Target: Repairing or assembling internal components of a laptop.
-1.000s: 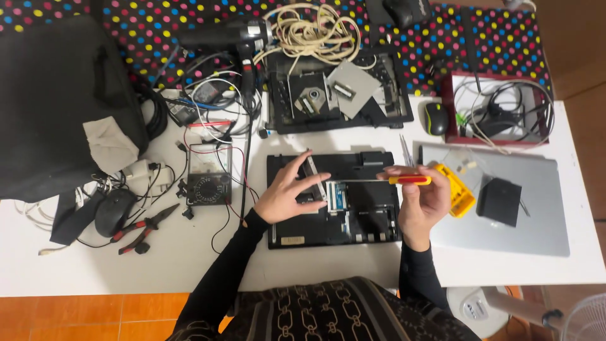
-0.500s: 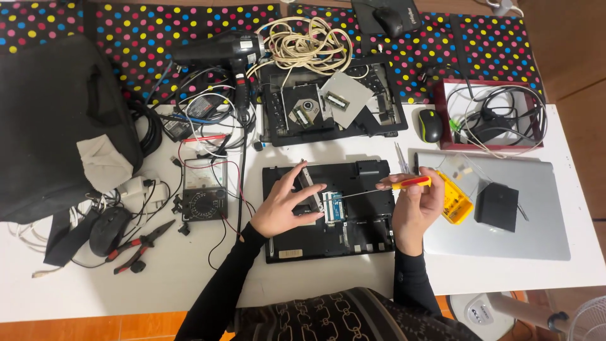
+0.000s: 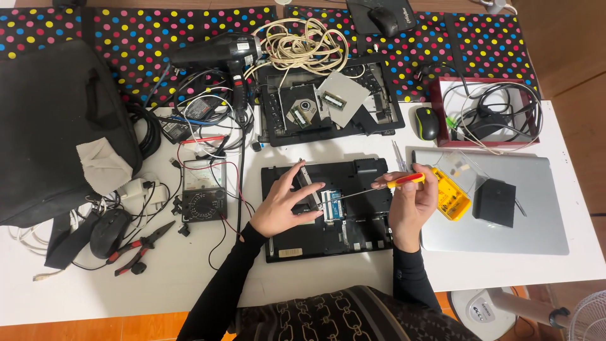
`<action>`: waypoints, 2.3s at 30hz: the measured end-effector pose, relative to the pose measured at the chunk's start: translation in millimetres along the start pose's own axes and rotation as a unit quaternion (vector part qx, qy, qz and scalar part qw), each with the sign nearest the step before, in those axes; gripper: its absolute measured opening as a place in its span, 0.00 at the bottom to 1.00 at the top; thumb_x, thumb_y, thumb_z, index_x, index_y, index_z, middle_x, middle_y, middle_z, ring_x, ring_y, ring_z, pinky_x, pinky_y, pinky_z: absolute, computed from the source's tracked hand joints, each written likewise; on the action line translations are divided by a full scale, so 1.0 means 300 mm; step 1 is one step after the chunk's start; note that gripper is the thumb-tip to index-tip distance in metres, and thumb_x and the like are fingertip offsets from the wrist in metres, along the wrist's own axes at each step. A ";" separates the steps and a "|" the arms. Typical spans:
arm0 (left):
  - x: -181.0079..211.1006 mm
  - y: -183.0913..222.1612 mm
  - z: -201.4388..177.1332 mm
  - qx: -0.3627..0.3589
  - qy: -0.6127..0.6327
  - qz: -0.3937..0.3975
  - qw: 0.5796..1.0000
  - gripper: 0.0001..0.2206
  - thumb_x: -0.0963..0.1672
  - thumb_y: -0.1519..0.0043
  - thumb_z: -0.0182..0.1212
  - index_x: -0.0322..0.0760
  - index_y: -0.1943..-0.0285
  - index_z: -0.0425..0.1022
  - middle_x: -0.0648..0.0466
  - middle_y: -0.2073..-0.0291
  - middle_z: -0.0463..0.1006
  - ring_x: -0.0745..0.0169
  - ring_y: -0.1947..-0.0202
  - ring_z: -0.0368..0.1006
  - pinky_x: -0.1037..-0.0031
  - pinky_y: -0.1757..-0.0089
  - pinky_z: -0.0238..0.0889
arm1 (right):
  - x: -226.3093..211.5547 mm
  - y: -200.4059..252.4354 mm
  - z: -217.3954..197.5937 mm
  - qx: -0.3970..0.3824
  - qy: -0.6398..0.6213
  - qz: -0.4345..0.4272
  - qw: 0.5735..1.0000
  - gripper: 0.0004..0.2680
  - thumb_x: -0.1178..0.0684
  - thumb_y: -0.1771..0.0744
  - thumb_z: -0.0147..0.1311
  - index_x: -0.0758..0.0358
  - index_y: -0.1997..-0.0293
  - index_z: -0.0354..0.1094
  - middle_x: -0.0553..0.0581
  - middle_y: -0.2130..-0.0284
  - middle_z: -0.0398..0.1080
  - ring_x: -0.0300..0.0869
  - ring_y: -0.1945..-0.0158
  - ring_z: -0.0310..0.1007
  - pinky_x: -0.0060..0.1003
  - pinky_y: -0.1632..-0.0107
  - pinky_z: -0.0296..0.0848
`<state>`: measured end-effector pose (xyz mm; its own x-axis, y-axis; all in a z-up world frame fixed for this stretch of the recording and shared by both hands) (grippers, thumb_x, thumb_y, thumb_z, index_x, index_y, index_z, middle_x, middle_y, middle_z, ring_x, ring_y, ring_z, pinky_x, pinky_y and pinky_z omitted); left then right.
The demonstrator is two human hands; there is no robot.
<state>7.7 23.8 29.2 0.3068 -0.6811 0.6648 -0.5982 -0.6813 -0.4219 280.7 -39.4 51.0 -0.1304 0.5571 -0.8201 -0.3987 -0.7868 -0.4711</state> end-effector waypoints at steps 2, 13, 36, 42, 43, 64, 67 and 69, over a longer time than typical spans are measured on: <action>0.000 0.001 -0.001 0.007 -0.010 0.010 1.000 0.27 0.52 0.44 0.74 0.52 0.34 0.75 0.37 0.26 0.51 0.35 0.31 0.60 0.54 0.39 0.62 | -0.002 -0.003 0.007 0.000 -0.001 0.001 1.000 0.15 0.49 0.26 0.53 0.61 0.33 0.58 0.66 0.58 0.74 0.53 0.57 0.77 0.52 0.50 0.79; 0.004 0.000 -0.005 0.001 0.009 -0.002 1.000 0.27 0.52 0.43 0.73 0.52 0.33 0.74 0.37 0.26 0.52 0.35 0.31 0.60 0.59 0.42 0.66 | -0.007 -0.002 0.010 -0.002 -0.014 0.001 1.000 0.15 0.50 0.26 0.54 0.62 0.33 0.58 0.66 0.58 0.74 0.53 0.56 0.77 0.52 0.50 0.80; 0.013 -0.001 -0.006 0.018 -0.014 0.009 1.000 0.28 0.51 0.44 0.75 0.53 0.34 0.74 0.39 0.26 0.53 0.36 0.32 0.61 0.58 0.42 0.68 | 0.002 0.002 0.012 -0.013 -0.023 0.005 1.000 0.13 0.52 0.26 0.52 0.61 0.33 0.59 0.66 0.58 0.74 0.52 0.55 0.77 0.52 0.50 0.80; -0.005 0.006 0.008 -0.003 0.001 -0.008 1.000 0.28 0.51 0.43 0.74 0.54 0.33 0.73 0.38 0.25 0.52 0.35 0.29 0.57 0.59 0.41 0.68 | -0.004 0.009 -0.004 0.004 0.005 0.000 1.000 0.13 0.50 0.25 0.52 0.61 0.34 0.57 0.66 0.58 0.73 0.51 0.57 0.77 0.50 0.53 0.79; -0.010 0.003 0.014 -0.012 0.008 -0.017 1.000 0.28 0.51 0.43 0.74 0.54 0.33 0.73 0.38 0.25 0.52 0.35 0.29 0.57 0.59 0.41 0.68 | -0.008 0.012 -0.012 0.011 0.009 0.012 1.000 0.13 0.50 0.25 0.52 0.61 0.34 0.57 0.66 0.58 0.73 0.51 0.57 0.77 0.50 0.53 0.79; -0.054 0.030 0.039 -0.009 -0.010 0.002 1.000 0.30 0.51 0.39 0.77 0.59 0.28 0.70 0.44 0.22 0.46 0.38 0.25 0.55 0.62 0.42 0.73 | -0.128 0.088 0.062 -0.034 0.109 -0.047 0.992 0.14 0.46 0.24 0.55 0.59 0.36 0.56 0.70 0.62 0.74 0.55 0.59 0.79 0.52 0.56 0.85; -0.054 0.028 0.039 -0.007 -0.022 0.007 1.000 0.30 0.51 0.39 0.77 0.60 0.27 0.70 0.44 0.22 0.46 0.39 0.25 0.55 0.61 0.40 0.71 | -0.130 0.082 0.064 -0.040 0.118 -0.042 0.991 0.14 0.47 0.24 0.55 0.59 0.36 0.56 0.70 0.61 0.75 0.56 0.58 0.80 0.52 0.56 0.85; -0.055 0.027 0.036 -0.015 -0.007 -0.006 1.000 0.30 0.51 0.40 0.77 0.59 0.28 0.70 0.44 0.22 0.47 0.38 0.25 0.56 0.63 0.43 0.73 | -0.133 0.074 0.072 -0.054 0.128 -0.045 0.989 0.15 0.46 0.25 0.55 0.59 0.34 0.57 0.71 0.62 0.75 0.55 0.60 0.80 0.52 0.54 0.83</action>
<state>5.9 26.7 8.2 0.3236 -0.6771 0.6609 -0.6166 -0.6807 -0.3955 257.6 -73.4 80.3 0.1403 0.5514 -0.8223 -0.2970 -0.7688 -0.5663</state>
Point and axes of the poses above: each hand's wrist, its own y-axis away from the middle knuckle, its own z-axis out of the palm, x = y × z, the point moved 3 cm from there along -y, towards the middle knuckle
